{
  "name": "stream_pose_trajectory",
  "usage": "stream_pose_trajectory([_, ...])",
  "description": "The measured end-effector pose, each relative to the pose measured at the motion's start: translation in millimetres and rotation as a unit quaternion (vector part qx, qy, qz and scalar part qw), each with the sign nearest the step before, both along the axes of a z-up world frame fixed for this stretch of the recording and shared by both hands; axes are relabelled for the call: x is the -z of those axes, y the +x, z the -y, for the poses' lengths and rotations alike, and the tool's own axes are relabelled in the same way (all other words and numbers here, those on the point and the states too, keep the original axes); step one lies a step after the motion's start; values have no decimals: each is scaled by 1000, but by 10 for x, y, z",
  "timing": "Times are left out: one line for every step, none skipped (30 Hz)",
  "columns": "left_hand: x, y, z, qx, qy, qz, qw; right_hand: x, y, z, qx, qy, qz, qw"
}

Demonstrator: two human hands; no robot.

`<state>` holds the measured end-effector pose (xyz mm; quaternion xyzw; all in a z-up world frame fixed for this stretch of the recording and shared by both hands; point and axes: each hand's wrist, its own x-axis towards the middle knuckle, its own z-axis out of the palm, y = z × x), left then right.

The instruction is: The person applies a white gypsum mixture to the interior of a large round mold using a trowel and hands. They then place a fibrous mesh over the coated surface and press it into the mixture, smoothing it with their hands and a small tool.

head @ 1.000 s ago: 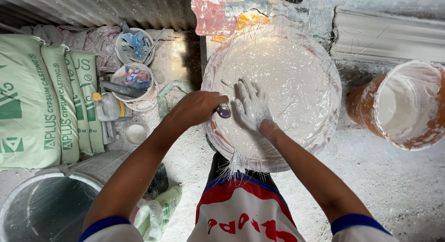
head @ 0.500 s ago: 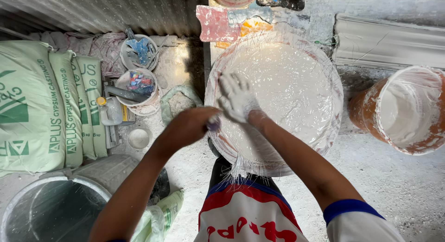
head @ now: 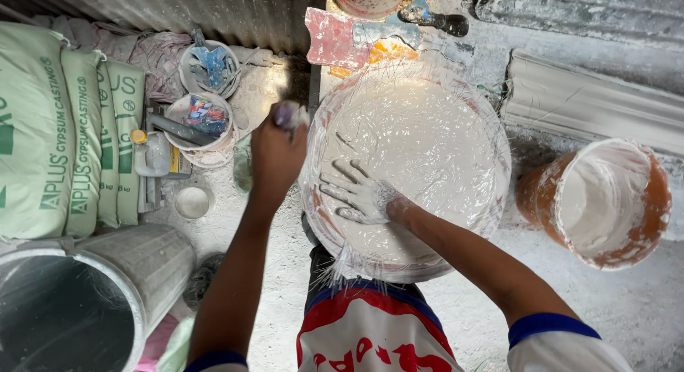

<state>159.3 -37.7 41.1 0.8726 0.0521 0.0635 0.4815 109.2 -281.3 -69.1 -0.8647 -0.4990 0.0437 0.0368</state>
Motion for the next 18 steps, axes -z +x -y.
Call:
stream_pose_trajectory([74, 113, 161, -15, -10, -12, 1000, 25, 24, 56, -6, 14, 36, 999])
stream_pose_trajectory([163, 250, 356, -31, -20, -23, 999, 40, 46, 140, 29, 21, 25, 999])
stream_pose_trajectory([263, 403, 572, -40, 40, -73, 996, 53, 68, 234, 63, 29, 14, 997])
stream_pose_trajectory([367, 558, 810, -49, 98, -124, 986, 64, 95, 331, 97, 36, 2, 995])
stream_pose_trajectory([467, 697, 1048, -56, 144, -120, 981, 66, 117, 430, 143, 42, -34, 988])
stream_pose_trajectory([563, 795, 1303, -62, 190, -117, 973, 55, 137, 547, 189, 47, -70, 978])
stream_pose_trajectory([648, 875, 1561, -77, 202, -111, 970, 45, 191, 647, 233, 54, -104, 965])
stream_pose_trajectory([718, 958, 1828, -92, 215, -106, 967, 31, 250, 749, 236, 92, -77, 964])
stream_pose_trajectory([772, 1042, 2113, -90, 213, -53, 972, 10, 237, 856, 244, 128, -54, 960])
stream_pose_trajectory([821, 1101, 2299, -87, 211, 0, 974, -12, 221, 955, 251, 164, -32, 953])
stream_pose_trajectory([862, 1109, 2399, -63, 189, -10, 980, -42, 226, 1059, 278, 167, -51, 945])
stream_pose_trajectory([886, 1115, 2436, -40, 167, -19, 985, -75, 225, 1170, 304, 169, -70, 935])
stream_pose_trajectory([900, 1113, 2484, -16, 138, -29, 990, -118, 228, 1329, 330, 165, -87, 925])
stream_pose_trajectory([930, 1113, 2400, -69, 121, -29, 990, -138, 244, 1441, 345, 188, -95, 915])
stream_pose_trajectory([974, 1079, 2212, -120, 102, -32, 987, -148, 229, 1542, 361, 209, -104, 903])
stream_pose_trajectory([1020, 1019, 1967, -185, 146, 3, 972, -159, 206, 1642, 377, 229, -113, 890])
stream_pose_trajectory([1041, 1019, 1763, -247, 192, 42, 949, -170, 201, 1708, 375, 227, -121, 891])
stream_pose_trajectory([1070, 1056, 1719, -246, 193, -29, 949, -182, 186, 1764, 373, 226, -129, 891])
